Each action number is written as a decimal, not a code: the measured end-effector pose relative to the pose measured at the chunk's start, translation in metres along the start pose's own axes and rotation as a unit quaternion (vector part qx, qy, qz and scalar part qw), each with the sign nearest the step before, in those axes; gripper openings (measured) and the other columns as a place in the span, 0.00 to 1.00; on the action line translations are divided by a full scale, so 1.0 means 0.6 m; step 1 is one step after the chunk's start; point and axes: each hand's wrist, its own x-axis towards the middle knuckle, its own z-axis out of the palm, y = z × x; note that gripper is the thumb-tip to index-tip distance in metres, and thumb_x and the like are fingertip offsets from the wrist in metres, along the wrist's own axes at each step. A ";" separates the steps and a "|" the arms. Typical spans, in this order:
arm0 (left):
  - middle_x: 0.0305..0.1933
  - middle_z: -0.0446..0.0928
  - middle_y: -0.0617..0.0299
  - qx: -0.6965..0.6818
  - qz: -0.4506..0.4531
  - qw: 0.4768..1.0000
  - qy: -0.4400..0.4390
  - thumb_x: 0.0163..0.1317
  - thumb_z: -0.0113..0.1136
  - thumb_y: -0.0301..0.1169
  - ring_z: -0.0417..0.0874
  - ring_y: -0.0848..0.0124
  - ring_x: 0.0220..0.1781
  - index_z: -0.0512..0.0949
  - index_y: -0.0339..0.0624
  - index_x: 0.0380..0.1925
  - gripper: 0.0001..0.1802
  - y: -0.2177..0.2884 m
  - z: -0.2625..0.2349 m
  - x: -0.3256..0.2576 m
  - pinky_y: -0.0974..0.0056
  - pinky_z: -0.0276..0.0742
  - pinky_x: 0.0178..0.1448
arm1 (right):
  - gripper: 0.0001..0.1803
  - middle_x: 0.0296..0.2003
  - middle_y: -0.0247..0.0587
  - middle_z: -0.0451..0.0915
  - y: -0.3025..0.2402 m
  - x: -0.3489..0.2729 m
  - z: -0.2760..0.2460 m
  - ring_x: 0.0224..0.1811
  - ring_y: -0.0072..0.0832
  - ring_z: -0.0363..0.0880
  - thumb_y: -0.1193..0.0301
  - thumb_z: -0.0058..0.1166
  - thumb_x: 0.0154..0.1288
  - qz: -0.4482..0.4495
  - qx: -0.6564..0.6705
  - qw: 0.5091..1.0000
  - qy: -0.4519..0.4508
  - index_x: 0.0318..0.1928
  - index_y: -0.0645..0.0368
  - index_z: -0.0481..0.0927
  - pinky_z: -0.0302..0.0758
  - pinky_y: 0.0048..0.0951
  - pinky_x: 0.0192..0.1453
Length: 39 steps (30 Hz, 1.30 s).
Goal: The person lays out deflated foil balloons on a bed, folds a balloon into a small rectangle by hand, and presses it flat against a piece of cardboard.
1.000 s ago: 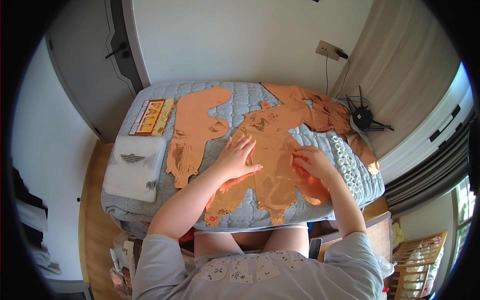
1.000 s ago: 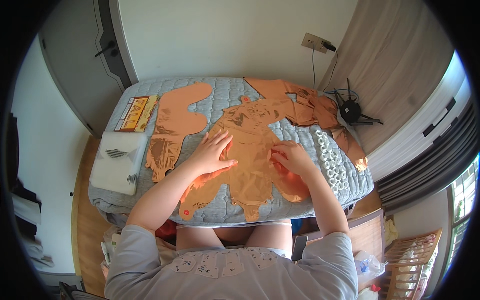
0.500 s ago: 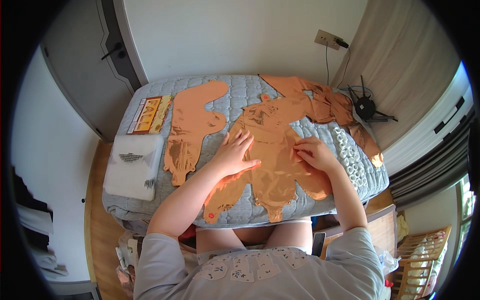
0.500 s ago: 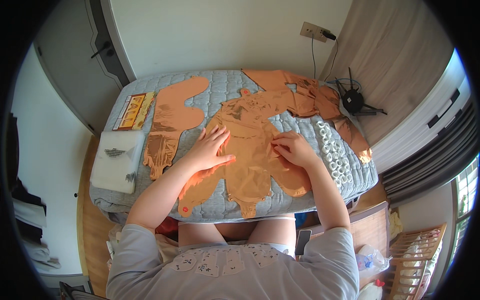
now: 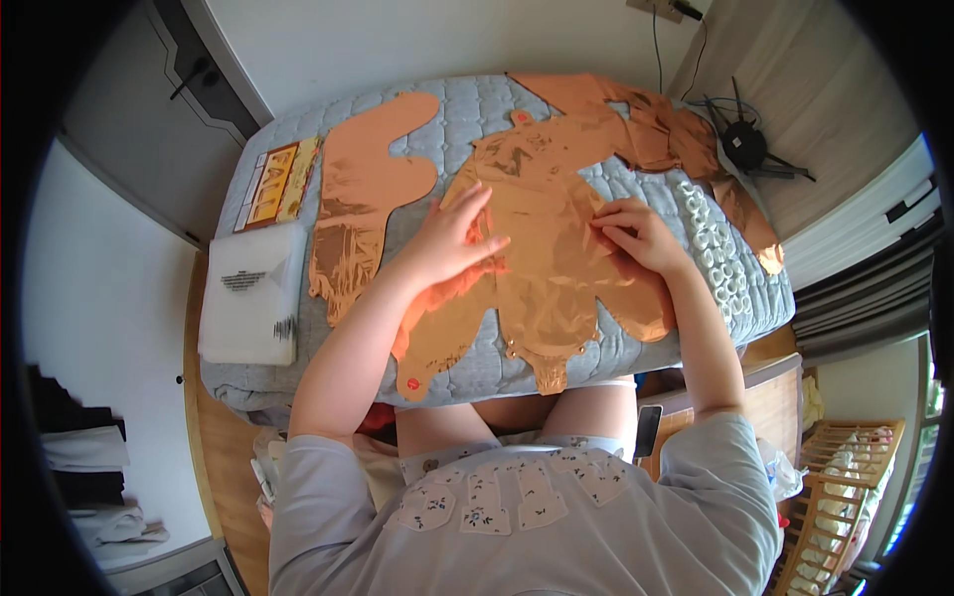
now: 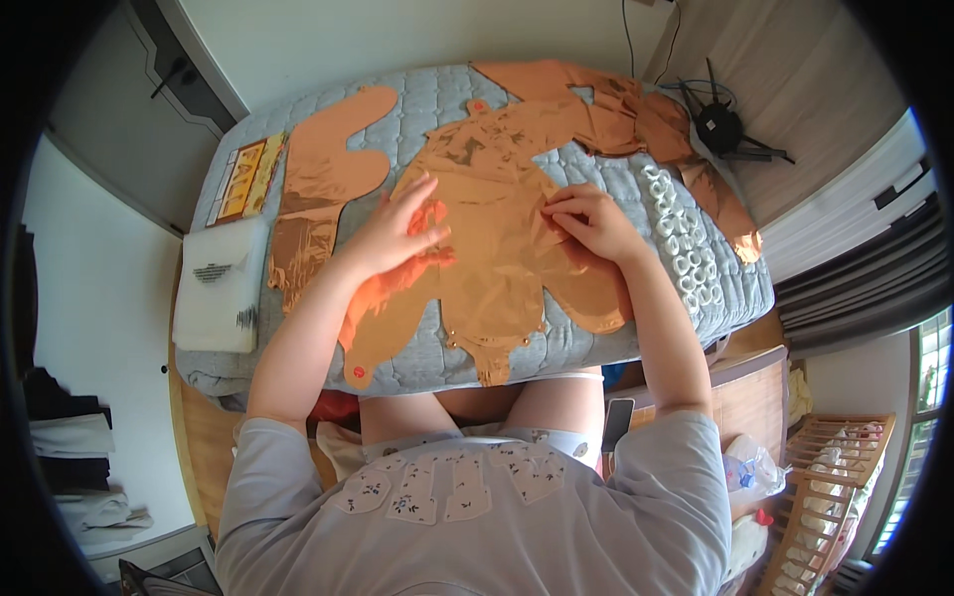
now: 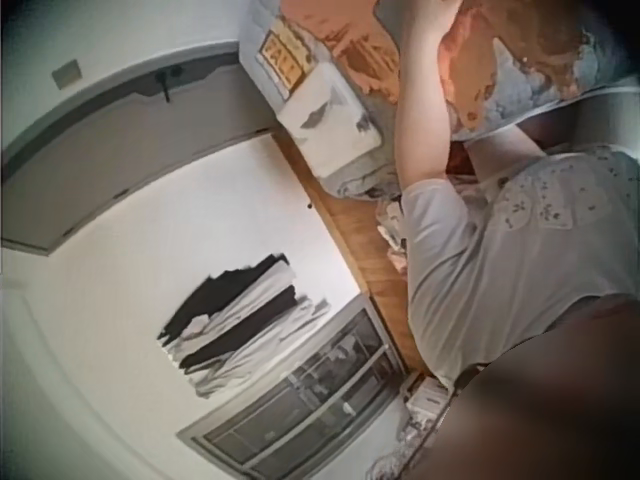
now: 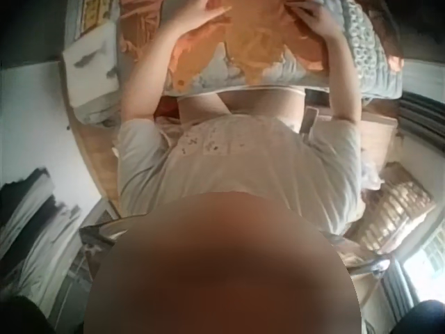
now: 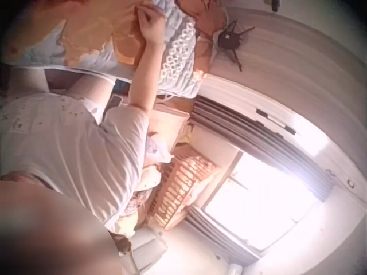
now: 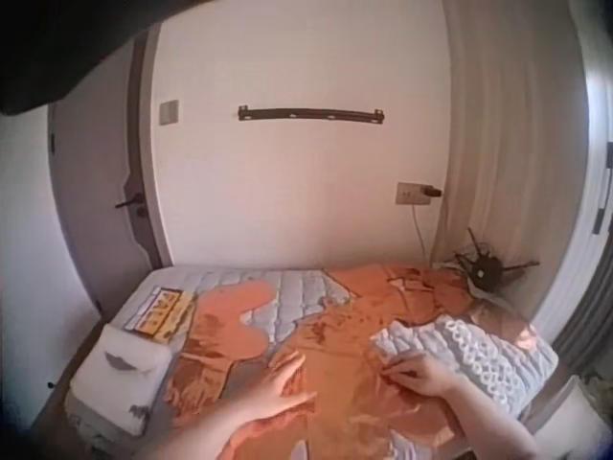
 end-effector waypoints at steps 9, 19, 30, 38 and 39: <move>0.85 0.52 0.52 0.160 -0.087 0.977 -0.108 0.59 0.68 0.62 0.44 0.56 0.88 0.60 0.43 0.78 0.55 0.011 -0.054 -0.029 0.39 0.28 0.86 | 0.12 0.50 0.43 0.86 -0.008 -0.001 0.004 0.54 0.44 0.81 0.74 0.59 0.65 -0.001 -0.039 0.999 -0.010 0.47 0.59 0.90 0.75 0.38 0.61; 0.84 0.55 0.51 0.133 -0.088 0.983 -0.093 0.60 0.65 0.64 0.47 0.56 0.87 0.60 0.46 0.78 0.53 -0.004 -0.058 -0.024 0.38 0.26 0.85 | 0.12 0.50 0.40 0.85 -0.032 -0.011 0.004 0.54 0.42 0.81 0.71 0.61 0.65 -0.017 -0.083 0.996 -0.027 0.47 0.56 0.91 0.74 0.41 0.63; 0.85 0.53 0.55 0.160 0.062 0.983 -0.070 0.63 0.63 0.63 0.47 0.61 0.87 0.58 0.54 0.80 0.50 0.005 -0.003 -0.009 0.39 0.28 0.86 | 0.12 0.49 0.44 0.86 -0.039 -0.014 -0.005 0.53 0.42 0.81 0.74 0.62 0.65 -0.004 -0.087 0.996 -0.036 0.47 0.59 0.90 0.76 0.39 0.61; 0.85 0.52 0.55 0.164 0.047 0.981 -0.095 0.63 0.64 0.63 0.47 0.61 0.87 0.58 0.54 0.80 0.51 0.003 0.000 0.002 0.39 0.26 0.86 | 0.11 0.48 0.44 0.85 -0.037 -0.010 -0.001 0.53 0.42 0.82 0.74 0.62 0.65 -0.007 -0.084 0.996 -0.020 0.47 0.59 0.90 0.76 0.39 0.61; 0.85 0.52 0.55 0.158 0.046 0.982 -0.093 0.63 0.64 0.63 0.47 0.62 0.87 0.58 0.54 0.80 0.51 0.002 -0.001 0.003 0.39 0.26 0.86 | 0.11 0.48 0.44 0.85 -0.037 -0.010 0.000 0.53 0.42 0.82 0.74 0.62 0.65 -0.006 -0.084 0.996 -0.017 0.47 0.59 0.90 0.76 0.39 0.61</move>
